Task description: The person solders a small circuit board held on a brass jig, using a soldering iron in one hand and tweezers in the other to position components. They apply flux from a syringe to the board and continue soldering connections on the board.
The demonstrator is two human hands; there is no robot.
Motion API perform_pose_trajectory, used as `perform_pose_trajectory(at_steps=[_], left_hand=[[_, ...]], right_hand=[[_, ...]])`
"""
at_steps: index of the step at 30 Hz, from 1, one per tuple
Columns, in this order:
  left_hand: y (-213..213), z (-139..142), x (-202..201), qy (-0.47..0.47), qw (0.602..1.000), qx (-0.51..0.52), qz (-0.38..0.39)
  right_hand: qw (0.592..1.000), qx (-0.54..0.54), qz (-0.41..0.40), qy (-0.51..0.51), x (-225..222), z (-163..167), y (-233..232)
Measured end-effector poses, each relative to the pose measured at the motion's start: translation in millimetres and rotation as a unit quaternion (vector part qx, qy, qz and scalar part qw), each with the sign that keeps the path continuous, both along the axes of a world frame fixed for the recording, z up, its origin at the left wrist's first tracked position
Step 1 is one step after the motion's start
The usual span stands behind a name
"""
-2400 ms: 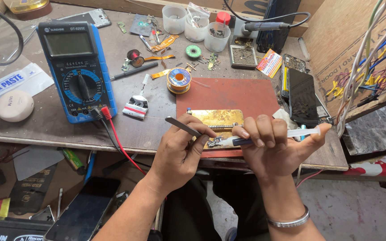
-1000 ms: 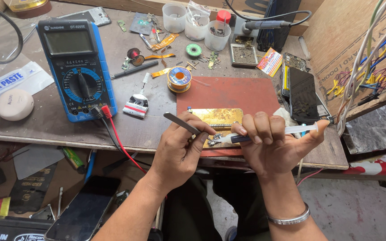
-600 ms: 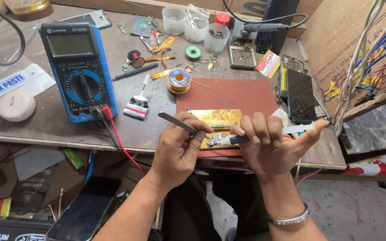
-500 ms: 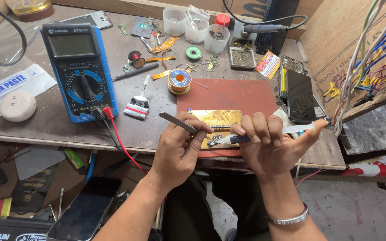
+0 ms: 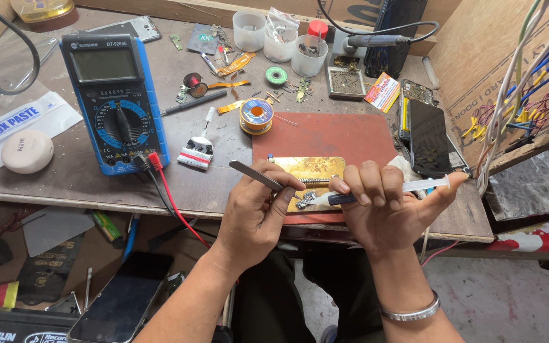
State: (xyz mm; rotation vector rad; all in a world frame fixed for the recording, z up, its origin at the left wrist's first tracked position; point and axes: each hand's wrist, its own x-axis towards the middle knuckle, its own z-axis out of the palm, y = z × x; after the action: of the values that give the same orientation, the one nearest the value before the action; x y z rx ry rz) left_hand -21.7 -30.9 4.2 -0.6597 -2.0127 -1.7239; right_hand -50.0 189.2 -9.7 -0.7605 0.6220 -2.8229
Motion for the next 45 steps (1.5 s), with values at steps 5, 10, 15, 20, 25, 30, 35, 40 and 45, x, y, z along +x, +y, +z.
perform_pose_trajectory(at_steps=[5, 10, 15, 20, 25, 30, 35, 40, 45], left_hand=[[-1.0, 0.5, -0.5, 0.012, 1.000, -0.008, 0.007], [-1.0, 0.5, -0.4, 0.012, 1.000, -0.010, 0.008], [-0.6, 0.0, -0.1, 0.014, 1.000, -0.007, 0.007], [-0.6, 1.6, -1.0, 0.009, 1.000, -0.005, 0.010], [-0.7, 0.4, -1.3, 0.004, 1.000, 0.009, 0.002], [-1.0, -1.3, -1.3, 0.000, 1.000, 0.026, 0.009], [-0.5, -1.3, -1.5, 0.008, 0.999, 0.036, 0.012], [-1.3, 2.8, -1.5, -0.001, 0.999, 0.033, 0.022], [-3.3, 4.0, -0.6, 0.006, 0.999, 0.031, 0.013]], right_hand=[[1.000, 0.001, -0.021, -0.023, -0.4, 0.7, -0.6], [0.999, 0.002, -0.027, -0.018, 0.8, 0.5, -0.2], [0.999, 0.002, -0.032, -0.008, 0.6, -0.2, 1.2], [0.999, -0.010, -0.031, -0.006, -0.4, 0.1, 2.3], [0.999, -0.009, -0.033, -0.001, -0.3, -2.0, 3.5], [0.998, -0.014, -0.035, 0.047, 3.1, 10.4, 4.8], [0.978, 0.114, -0.092, 0.150, 6.2, 53.8, 10.9], [0.871, 0.366, -0.171, 0.280, -20.5, 108.9, -4.9], [0.470, 0.647, -0.269, 0.538, -56.5, 136.6, -41.0]])
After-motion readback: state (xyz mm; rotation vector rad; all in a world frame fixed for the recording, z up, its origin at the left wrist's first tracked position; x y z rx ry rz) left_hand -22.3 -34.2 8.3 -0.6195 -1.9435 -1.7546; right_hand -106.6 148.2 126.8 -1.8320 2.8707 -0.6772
